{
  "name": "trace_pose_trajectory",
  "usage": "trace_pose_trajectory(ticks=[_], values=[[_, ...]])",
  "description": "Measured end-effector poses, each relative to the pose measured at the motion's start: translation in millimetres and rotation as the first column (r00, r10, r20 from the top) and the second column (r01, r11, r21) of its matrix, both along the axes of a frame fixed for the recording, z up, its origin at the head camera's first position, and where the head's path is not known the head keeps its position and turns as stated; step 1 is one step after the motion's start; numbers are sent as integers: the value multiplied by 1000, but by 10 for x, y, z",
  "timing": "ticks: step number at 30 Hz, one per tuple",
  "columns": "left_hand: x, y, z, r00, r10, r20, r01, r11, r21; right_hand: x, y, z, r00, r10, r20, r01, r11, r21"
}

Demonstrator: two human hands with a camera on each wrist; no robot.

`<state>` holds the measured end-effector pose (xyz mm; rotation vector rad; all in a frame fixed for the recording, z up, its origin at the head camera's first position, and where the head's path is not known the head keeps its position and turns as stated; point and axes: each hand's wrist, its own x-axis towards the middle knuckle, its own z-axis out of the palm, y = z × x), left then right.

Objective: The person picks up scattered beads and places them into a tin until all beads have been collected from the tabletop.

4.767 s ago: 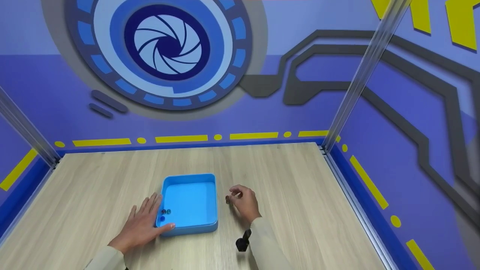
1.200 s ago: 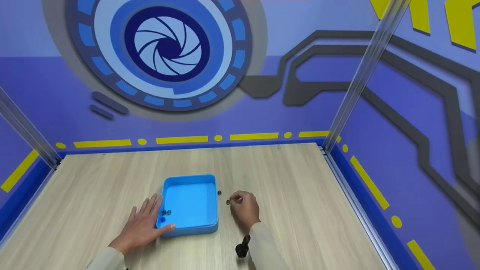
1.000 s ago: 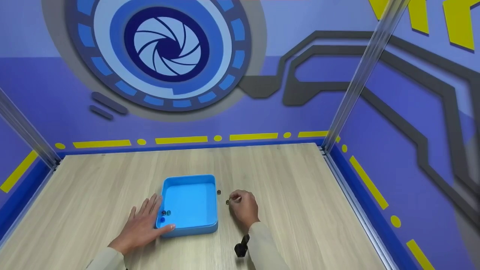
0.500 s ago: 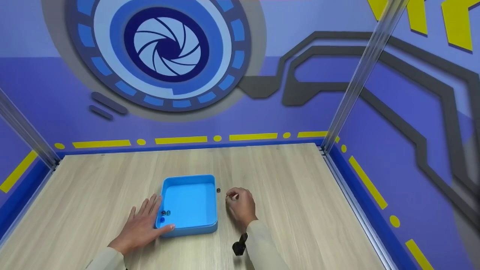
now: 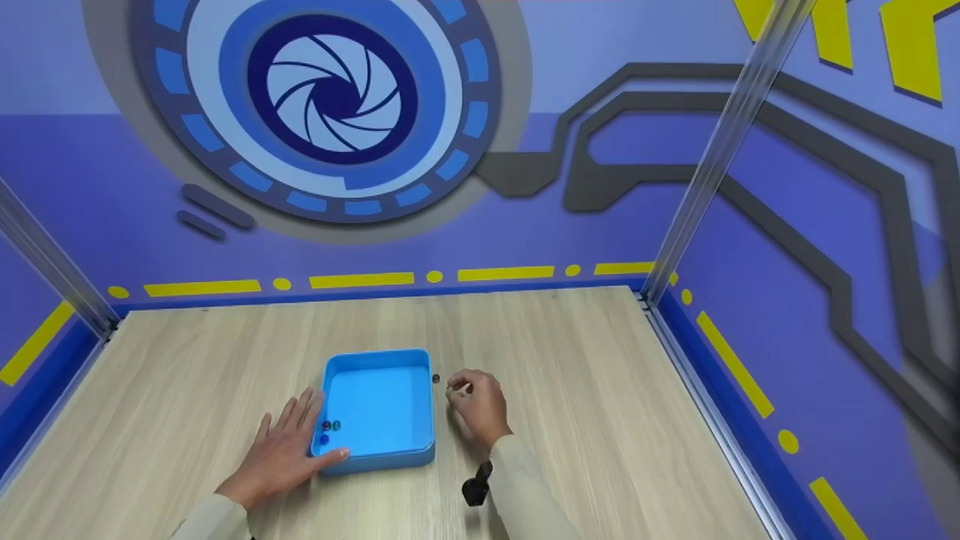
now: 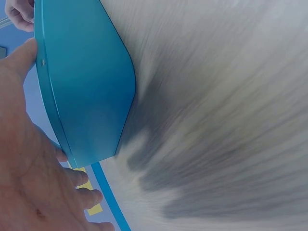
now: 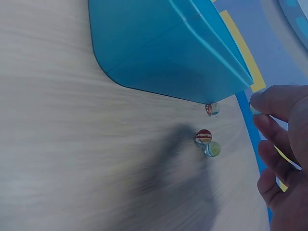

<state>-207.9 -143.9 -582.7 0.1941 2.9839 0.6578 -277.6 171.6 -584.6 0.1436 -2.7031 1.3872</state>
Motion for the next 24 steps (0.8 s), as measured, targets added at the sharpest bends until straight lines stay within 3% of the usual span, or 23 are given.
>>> trace_pose_trajectory(ticks=[24], values=[[7, -10, 16, 1000, -11, 14, 11, 1000, 17, 2, -173, 159, 1000, 17, 23, -17, 1000, -16]])
